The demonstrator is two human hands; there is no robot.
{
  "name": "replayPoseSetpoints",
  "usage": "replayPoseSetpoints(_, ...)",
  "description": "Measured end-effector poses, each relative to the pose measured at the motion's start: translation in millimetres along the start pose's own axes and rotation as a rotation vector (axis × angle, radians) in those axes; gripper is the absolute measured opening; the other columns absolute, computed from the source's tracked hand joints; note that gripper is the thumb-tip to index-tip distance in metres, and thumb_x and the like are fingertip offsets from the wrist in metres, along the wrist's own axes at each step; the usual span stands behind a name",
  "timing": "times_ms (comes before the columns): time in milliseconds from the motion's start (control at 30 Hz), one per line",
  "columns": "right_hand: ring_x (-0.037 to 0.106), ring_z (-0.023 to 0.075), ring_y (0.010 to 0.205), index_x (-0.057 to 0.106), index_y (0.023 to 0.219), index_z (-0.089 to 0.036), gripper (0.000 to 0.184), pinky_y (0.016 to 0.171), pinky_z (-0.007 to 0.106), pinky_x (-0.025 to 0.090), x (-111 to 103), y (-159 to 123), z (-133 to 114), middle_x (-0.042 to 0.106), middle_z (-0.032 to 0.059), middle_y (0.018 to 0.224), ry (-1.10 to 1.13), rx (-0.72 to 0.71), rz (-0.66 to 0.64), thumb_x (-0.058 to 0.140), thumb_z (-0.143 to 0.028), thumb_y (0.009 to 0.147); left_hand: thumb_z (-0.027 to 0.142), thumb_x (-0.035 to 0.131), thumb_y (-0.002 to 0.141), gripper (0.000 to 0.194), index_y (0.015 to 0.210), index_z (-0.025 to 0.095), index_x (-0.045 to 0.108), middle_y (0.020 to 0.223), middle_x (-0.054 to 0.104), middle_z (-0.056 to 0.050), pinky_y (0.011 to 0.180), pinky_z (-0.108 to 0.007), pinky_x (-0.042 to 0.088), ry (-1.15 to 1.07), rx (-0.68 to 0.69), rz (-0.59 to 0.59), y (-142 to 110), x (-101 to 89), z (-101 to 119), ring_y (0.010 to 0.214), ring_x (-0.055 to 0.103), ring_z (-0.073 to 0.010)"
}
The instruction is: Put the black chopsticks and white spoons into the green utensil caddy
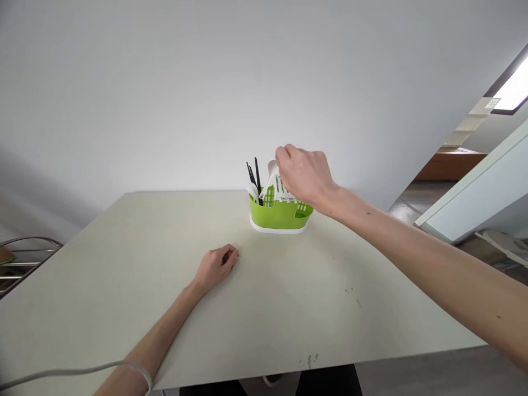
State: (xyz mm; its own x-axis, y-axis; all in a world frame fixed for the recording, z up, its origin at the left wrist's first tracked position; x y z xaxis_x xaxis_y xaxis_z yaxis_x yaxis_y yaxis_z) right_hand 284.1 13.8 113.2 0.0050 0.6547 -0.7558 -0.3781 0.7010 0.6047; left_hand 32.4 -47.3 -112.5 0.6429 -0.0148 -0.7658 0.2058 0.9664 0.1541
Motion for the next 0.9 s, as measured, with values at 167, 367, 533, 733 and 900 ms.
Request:
replayPoseSetpoints(167, 0.066, 0.0254, 0.088, 0.065, 0.111, -0.012, 0.028, 0.058, 0.033, 0.022, 29, -5, -30, 0.072, 0.0153, 0.105, -0.109, -0.193, -0.174, 0.042, -0.002, 0.099, 0.043, 0.041, 0.103, 0.033, 0.086, 0.023, 0.062, 0.072, 0.066, 0.0, 0.063, -0.029, 0.035, 0.015, 0.005, -0.007, -1, 1.9, 0, 0.061, 0.052, -0.0162)
replayPoseSetpoints(367, 0.066, 0.0256, 0.091, 0.064, 0.113, -0.011, 0.033, 0.059, 0.034, 0.025, 44, -11, -50, 0.071, 0.0156, 0.106, -0.107, -0.291, -0.28, 0.047, 0.006, 0.091, 0.043, 0.041, 0.104, 0.033, 0.087, 0.023, 0.061, 0.074, 0.067, 0.0, 0.063, -0.029, 0.034, 0.033, 0.017, -0.006, 0, 4.4, 0, 0.061, 0.05, -0.0156)
replayPoseSetpoints(533, 0.066, 0.0289, 0.095, 0.066, 0.113, -0.01, 0.03, 0.07, 0.035, 0.034, 56, -10, -61, 0.073, 0.0184, 0.105, -0.078, -0.346, -0.274, 0.047, 0.003, 0.093, 0.041, 0.042, 0.104, 0.031, 0.087, 0.024, 0.061, 0.072, 0.065, 0.0, 0.062, -0.029, 0.034, 0.04, 0.024, -0.012, 0, 5.6, 0, 0.061, 0.05, -0.0154)
replayPoseSetpoints(733, 0.067, 0.0301, 0.093, 0.068, 0.106, -0.013, 0.022, 0.074, 0.036, 0.036, 63, 1, -65, 0.076, 0.0166, 0.099, 0.056, -0.291, -0.303, 0.046, -0.015, 0.103, 0.041, 0.043, 0.104, 0.031, 0.086, 0.023, 0.061, 0.071, 0.064, 0.001, 0.061, -0.029, 0.034, 0.034, 0.027, -0.009, -1, 5.8, 0, 0.059, 0.048, -0.0147)
replayPoseSetpoints(900, 0.069, 0.0279, 0.092, 0.067, 0.117, -0.019, 0.021, 0.066, 0.033, 0.036, 68, 12, -58, 0.078, 0.0114, 0.104, 0.264, -0.226, -0.421, 0.055, -0.027, 0.102, 0.041, 0.042, 0.104, 0.032, 0.085, 0.023, 0.061, 0.071, 0.063, 0.001, 0.061, -0.029, 0.034, 0.037, 0.037, -0.005, -1, 6.7, -1, 0.059, 0.048, -0.0146)
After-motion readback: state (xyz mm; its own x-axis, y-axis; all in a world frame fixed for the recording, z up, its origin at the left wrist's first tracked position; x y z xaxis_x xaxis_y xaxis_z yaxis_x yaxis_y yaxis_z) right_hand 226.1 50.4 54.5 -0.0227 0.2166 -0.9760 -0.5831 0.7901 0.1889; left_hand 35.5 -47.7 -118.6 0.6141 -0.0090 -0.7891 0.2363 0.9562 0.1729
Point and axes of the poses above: each hand's wrist, its own y-axis towards the middle knuckle, its own x-axis out of the palm, z = x × y, the point moved 4 cm from there along y, towards the middle knuckle
